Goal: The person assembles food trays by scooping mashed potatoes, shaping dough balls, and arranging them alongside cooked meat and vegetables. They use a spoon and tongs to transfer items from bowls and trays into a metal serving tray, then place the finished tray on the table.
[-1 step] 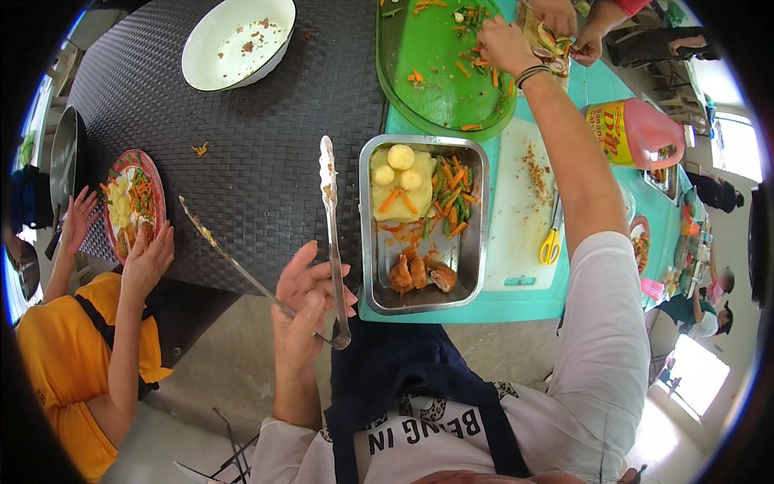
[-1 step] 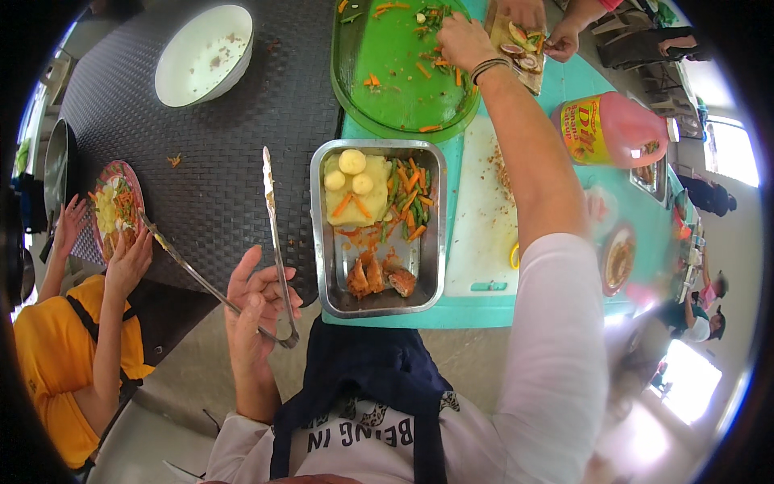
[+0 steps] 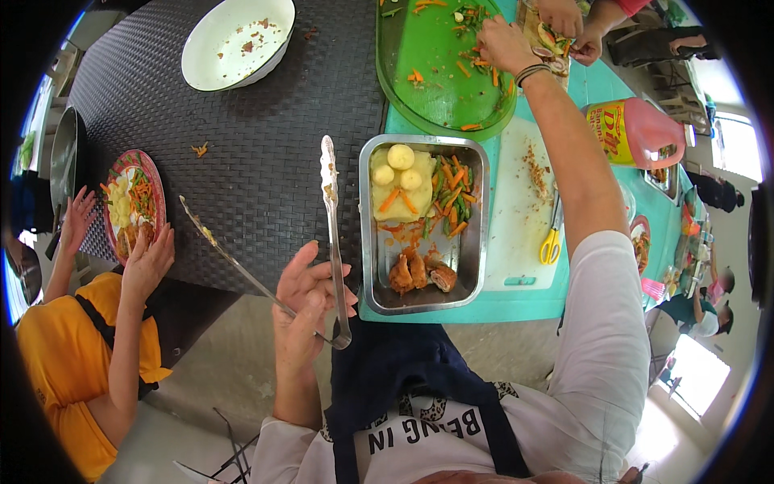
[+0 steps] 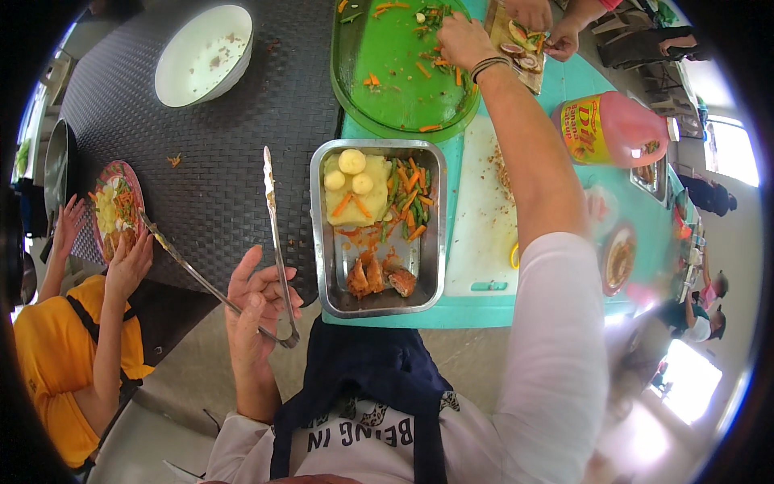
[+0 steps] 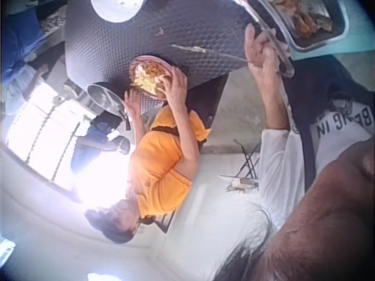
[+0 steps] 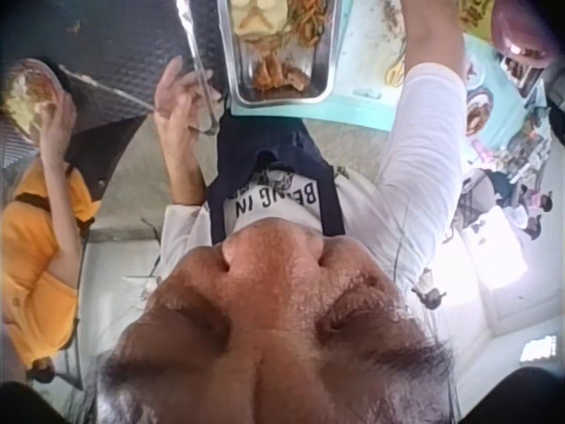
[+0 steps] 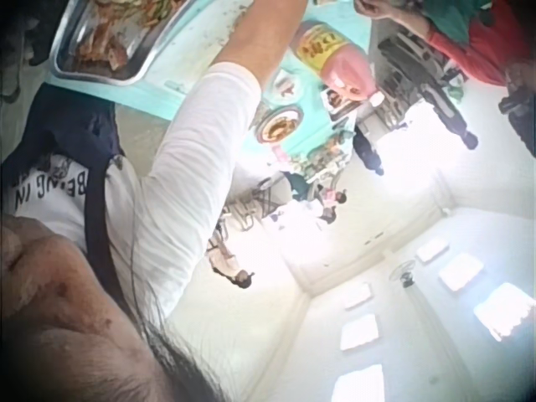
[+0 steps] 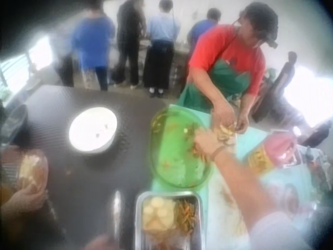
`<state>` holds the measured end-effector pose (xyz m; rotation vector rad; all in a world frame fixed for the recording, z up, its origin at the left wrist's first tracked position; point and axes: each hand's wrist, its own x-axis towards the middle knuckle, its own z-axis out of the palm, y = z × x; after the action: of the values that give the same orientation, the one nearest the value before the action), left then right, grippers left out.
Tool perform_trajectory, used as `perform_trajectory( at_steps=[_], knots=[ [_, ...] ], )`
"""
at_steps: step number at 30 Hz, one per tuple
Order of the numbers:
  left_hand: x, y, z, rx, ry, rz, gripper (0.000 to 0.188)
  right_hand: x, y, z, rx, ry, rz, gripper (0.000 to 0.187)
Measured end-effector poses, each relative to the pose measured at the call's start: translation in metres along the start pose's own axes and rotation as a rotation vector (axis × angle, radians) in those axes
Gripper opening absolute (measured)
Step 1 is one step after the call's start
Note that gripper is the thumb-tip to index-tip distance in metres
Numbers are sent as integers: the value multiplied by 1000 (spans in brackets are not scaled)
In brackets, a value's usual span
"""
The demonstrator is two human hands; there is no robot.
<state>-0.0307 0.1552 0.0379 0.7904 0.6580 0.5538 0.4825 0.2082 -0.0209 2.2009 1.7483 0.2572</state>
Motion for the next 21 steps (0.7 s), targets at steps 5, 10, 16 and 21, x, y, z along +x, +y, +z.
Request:
perform_trajectory(
  at_steps=[5, 10, 16, 21],
  knots=[
    [2, -2, 2, -6, -11, -8, 66, 9, 12, 19, 133, -79, 89, 18],
    [2, -2, 1, 5, -9, -9, 66, 8, 13, 29, 188, -104, 152, 21],
    [3, 3, 4, 19, -34, -5, 65, -9, 42, 0, 485, 131, 226, 19],
    [-3, 0, 4, 2, 5, 12, 64, -79, -57, -71, 584, 626, -111, 9]
  ],
)
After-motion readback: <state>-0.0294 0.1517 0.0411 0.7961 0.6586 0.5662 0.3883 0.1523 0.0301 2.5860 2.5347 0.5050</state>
